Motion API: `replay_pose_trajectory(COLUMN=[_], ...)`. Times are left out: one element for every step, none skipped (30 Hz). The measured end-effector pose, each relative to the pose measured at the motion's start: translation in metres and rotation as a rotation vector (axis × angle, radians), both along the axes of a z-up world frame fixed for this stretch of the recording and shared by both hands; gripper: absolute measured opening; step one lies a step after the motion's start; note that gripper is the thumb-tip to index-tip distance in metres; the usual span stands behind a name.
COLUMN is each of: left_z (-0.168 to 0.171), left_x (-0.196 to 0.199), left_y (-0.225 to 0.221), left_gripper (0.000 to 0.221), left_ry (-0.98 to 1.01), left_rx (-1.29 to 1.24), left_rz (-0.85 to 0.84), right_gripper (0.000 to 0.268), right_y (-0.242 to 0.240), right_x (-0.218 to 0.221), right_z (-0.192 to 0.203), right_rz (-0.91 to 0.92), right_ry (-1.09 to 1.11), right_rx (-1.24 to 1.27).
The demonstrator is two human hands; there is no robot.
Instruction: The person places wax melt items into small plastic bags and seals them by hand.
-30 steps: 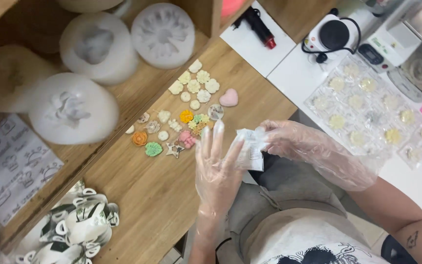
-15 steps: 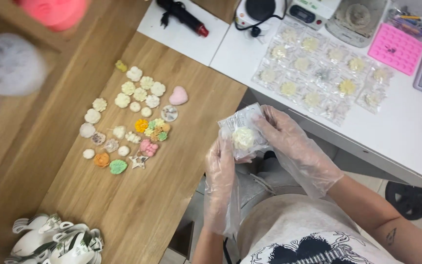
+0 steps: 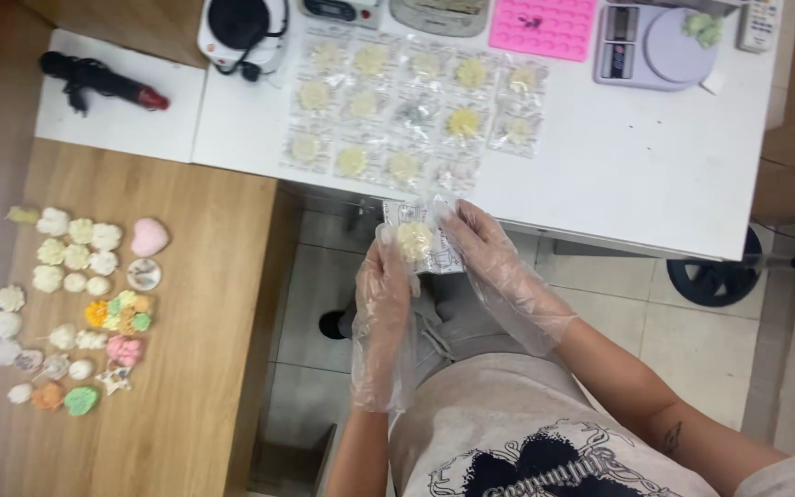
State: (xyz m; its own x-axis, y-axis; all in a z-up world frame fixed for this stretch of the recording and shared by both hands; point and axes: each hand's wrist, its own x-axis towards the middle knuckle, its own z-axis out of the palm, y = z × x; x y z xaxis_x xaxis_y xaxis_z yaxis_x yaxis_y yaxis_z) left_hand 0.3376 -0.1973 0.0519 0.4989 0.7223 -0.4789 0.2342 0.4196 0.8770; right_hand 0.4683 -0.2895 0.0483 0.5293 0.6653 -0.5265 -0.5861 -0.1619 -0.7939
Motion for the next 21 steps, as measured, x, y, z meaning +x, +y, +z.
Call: replay_pose_trajectory(left_z=[0.002, 0.003, 0.005, 0.0, -0.004, -0.01, -0.01, -0.01, -0.01, -0.014, -0.019, -0.023, -0.032, -0.041, -0.049, -0.065, -0.08, -0.096, -0.113, -0.129, -0.146], left_x=[0.012, 0.022, 0.031, 0.038, 0.044, 0.047, 0.053, 0.061, 0.069, 0.075, 0.08, 0.086, 0.089, 0.094, 0.097, 0.103, 0.107, 0.112, 0.116, 0.121, 0.125], left_y=[-0.01, -0.017, -0.023, -0.033, -0.043, -0.052, -0.061, -0.068, -0.075, -0.082, -0.089, -0.096, -0.102, -0.106, -0.11, -0.114, -0.117, -0.12, -0.124, -0.125, -0.125], left_gripper=[0.043, 0.041, 0.038, 0.038, 0.036, 0.035, 0.035, 0.033, 0.033, 0.033, 0.031, 0.029, 0.029, 0.029, 0.029, 0.029, 0.026, 0.023, 0.023, 0.024, 0.026], left_ry=[0.005, 0.024, 0.043, 0.051, 0.029, 0.005, 0.013, 0.025, 0.036, 0.039, 0.034, 0.027, 0.029, 0.011, -0.006, -0.001, -0.031, -0.062, -0.056, -0.087, -0.116], left_rx=[-0.007, -0.013, -0.018, -0.018, 0.158, 0.332, 0.329, 0.414, 0.5, 0.497, 0.512, 0.526, 0.523, 0.521, 0.519, 0.514, 0.288, 0.066, 0.063, 0.051, 0.04], left_rz=[-0.016, -0.057, -0.097, -0.109, -0.14, -0.174, -0.188, -0.207, -0.225, -0.238, -0.2, -0.162, -0.174, -0.2, -0.226, -0.233, -0.201, -0.16, -0.159, -0.125, -0.091], right_gripper=[0.045, 0.047, 0.049, 0.049, 0.051, 0.054, 0.054, 0.055, 0.057, 0.057, 0.057, 0.057, 0.057, 0.055, 0.053, 0.053, 0.049, 0.045, 0.045, 0.041, 0.038], right_y=[-0.013, -0.022, -0.031, -0.038, -0.045, -0.051, -0.061, -0.07, -0.079, -0.087, -0.095, -0.102, -0.108, -0.114, -0.118, -0.123, -0.127, -0.129, -0.13, -0.127, -0.124], right_x=[0.011, 0.02, 0.028, 0.037, 0.045, 0.051, 0.056, 0.063, 0.069, 0.072, 0.073, 0.075, 0.079, 0.083, 0.086, 0.092, 0.097, 0.103, 0.111, 0.12, 0.129], right_z=[0.0, -0.001, -0.002, 0.015, 0.032, 0.048, 0.031, 0.014, -0.002, -0.011, -0.019, -0.027, -0.031, -0.036, -0.041, -0.05, -0.059, -0.068, -0.069, -0.07, -0.07], right_rz=[-0.016, -0.012, -0.008, -0.019, 0.009, 0.036, 0.023, 0.062, 0.1, 0.088, 0.069, 0.049, 0.038, 0.01, -0.017, -0.022, 0.009, 0.046, 0.047, 0.085, 0.123], right_ry=[0.005, 0.027, 0.05, 0.058, 0.059, 0.063, 0.073, 0.073, 0.072, 0.079, 0.112, 0.142, 0.148, 0.171, 0.195, 0.202, 0.181, 0.157, 0.162, 0.122, 0.082], right_rx=[-0.007, 0.01, 0.027, 0.027, 0.014, -0.001, -0.002, -0.014, -0.025, -0.027, -0.029, -0.032, -0.034, -0.052, -0.071, -0.074, -0.128, -0.179, -0.181, -0.214, -0.246])
